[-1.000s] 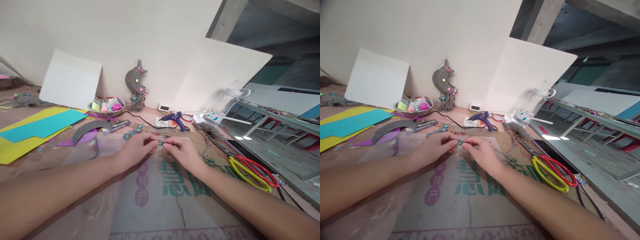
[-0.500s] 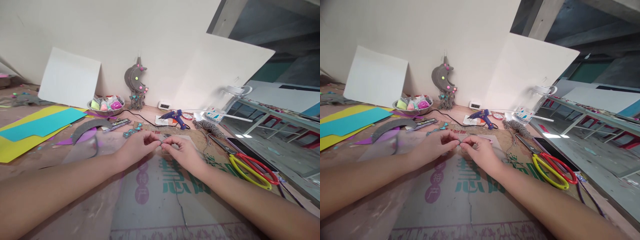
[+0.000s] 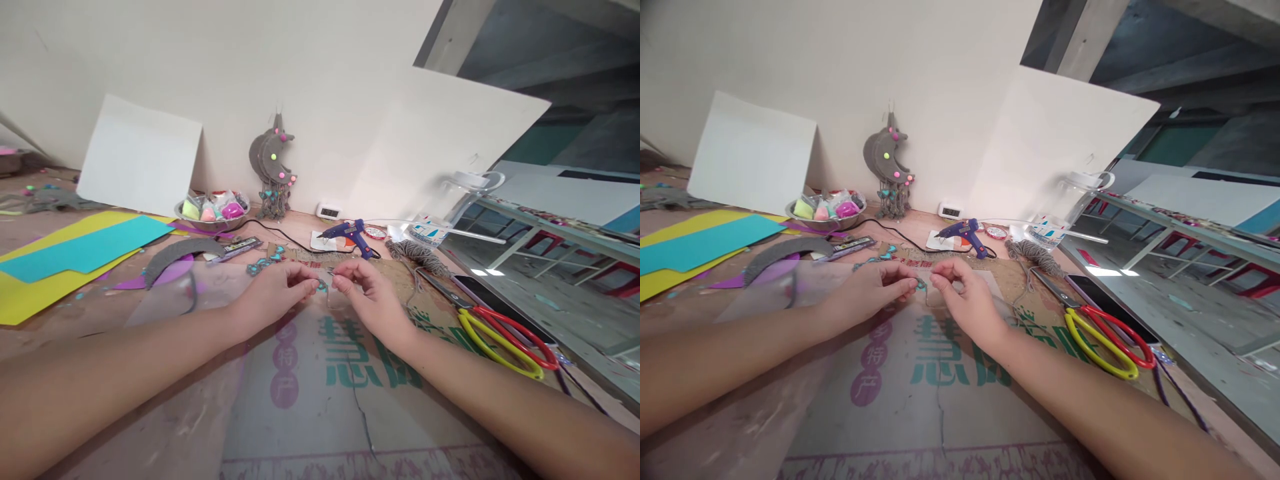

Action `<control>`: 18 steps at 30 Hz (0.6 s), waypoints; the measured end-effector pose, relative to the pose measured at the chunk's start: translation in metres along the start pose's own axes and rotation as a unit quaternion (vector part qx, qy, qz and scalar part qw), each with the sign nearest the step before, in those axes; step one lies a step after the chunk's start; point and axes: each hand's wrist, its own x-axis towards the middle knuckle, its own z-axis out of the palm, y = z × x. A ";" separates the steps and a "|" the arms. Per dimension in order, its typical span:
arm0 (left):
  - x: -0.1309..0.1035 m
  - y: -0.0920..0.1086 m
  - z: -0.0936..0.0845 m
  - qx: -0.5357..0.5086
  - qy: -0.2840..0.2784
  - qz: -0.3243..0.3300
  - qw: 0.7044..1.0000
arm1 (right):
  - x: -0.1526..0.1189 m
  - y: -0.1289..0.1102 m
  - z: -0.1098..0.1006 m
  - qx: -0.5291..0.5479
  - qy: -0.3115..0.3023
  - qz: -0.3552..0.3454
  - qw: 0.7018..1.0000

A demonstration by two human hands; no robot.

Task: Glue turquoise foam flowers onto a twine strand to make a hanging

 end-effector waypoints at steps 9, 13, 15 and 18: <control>0.001 0.000 0.000 -0.029 -0.007 0.002 1.000 | -0.001 -0.006 -0.002 -0.052 -0.031 -0.098 0.993; 0.001 0.001 0.001 -0.093 -0.016 -0.027 0.995 | 0.001 -0.006 -0.006 0.017 0.005 -0.021 1.000; 0.002 0.001 0.001 -0.108 -0.013 -0.035 0.993 | 0.007 -0.007 -0.015 0.066 0.047 -0.005 0.997; 0.002 0.001 0.001 -0.102 -0.005 -0.040 0.994 | 0.020 -0.011 -0.038 0.109 0.140 -0.036 0.983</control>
